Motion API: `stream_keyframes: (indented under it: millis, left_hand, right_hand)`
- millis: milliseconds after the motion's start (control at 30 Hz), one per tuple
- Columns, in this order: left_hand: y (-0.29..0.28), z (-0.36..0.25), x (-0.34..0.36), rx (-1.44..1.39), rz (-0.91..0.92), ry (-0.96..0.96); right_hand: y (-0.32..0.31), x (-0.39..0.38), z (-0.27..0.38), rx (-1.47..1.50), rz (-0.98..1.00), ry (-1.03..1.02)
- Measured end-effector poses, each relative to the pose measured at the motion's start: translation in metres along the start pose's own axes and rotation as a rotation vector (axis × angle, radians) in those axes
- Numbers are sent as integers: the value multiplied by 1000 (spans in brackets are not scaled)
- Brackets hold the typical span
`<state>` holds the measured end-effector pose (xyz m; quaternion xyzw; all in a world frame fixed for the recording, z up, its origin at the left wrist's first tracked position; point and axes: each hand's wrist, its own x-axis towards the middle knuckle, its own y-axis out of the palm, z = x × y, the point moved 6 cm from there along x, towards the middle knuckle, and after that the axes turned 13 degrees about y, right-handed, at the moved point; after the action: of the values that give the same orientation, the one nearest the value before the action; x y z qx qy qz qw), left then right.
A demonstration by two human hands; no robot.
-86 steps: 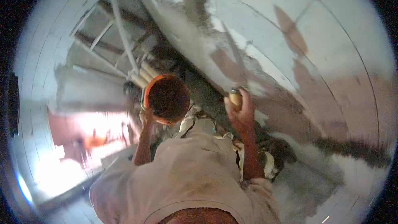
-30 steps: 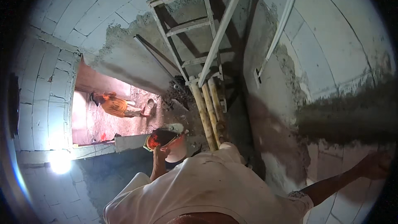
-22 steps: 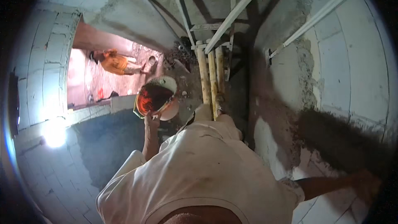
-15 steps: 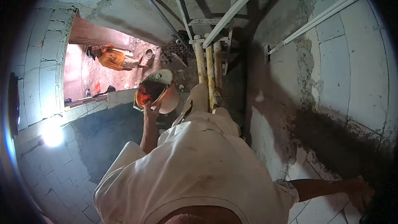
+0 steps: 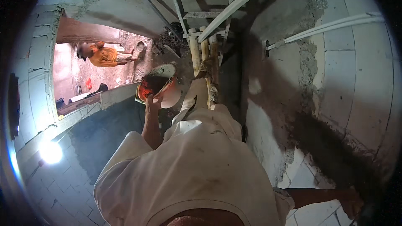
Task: The person holds a wooden board against the brick wall, scrapes mortar along the wall using a trowel, and scoops mortar from a bucket to apply onto the wall by hand and with the trowel.
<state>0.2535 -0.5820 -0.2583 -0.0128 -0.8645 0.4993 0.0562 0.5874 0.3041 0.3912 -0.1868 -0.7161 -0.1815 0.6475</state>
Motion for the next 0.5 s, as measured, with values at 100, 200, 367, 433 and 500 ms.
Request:
stream_keyframes:
  millis: [100,200,367,433,500]
  left_hand:
    - [5,-9,7,-13,34,-105]
    - [16,-12,32,-19,98,-179]
    - [43,87,-9,-555,-293,-519]
    - [51,110,-42,-842,-461,-734]
    - [50,118,-37,-923,-431,-708]
  right_hand:
    - [-57,-6,30,102,-75,-73]
    - [-126,-12,74,208,-189,-246]
    - [-266,-43,214,404,-419,-612]
    - [-298,-34,249,1316,499,130]
    - [-313,-45,285,1505,631,119]
